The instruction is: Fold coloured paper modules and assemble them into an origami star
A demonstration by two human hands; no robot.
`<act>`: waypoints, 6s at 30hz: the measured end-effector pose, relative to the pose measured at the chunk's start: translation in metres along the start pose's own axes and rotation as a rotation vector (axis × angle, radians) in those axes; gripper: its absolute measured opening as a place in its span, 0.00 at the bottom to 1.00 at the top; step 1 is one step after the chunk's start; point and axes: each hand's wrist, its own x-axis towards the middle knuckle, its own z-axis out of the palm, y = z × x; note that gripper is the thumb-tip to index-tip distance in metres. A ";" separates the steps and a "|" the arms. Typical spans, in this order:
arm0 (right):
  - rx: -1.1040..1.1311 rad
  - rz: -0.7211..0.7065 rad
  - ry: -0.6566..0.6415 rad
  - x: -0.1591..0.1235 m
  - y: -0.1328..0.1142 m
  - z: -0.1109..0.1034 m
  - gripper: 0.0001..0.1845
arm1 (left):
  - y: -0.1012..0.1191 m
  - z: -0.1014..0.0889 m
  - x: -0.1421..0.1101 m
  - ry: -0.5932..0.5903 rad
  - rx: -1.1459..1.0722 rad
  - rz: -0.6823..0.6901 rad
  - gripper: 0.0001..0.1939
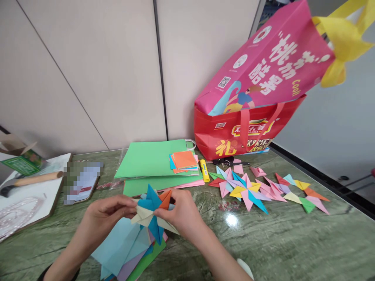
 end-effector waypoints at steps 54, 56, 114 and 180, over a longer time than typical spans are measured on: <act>0.096 0.044 -0.086 -0.002 0.000 0.007 0.07 | -0.021 0.013 -0.006 0.105 0.506 0.335 0.06; 0.091 0.043 -0.088 -0.002 0.000 0.008 0.07 | -0.020 0.012 -0.006 0.101 0.538 0.351 0.06; 0.189 0.073 -0.144 -0.004 -0.008 0.007 0.07 | 0.000 0.017 -0.005 0.091 0.234 -0.134 0.11; 0.402 0.109 -0.233 -0.002 -0.001 0.008 0.14 | -0.007 0.023 -0.006 0.090 -0.053 -0.251 0.13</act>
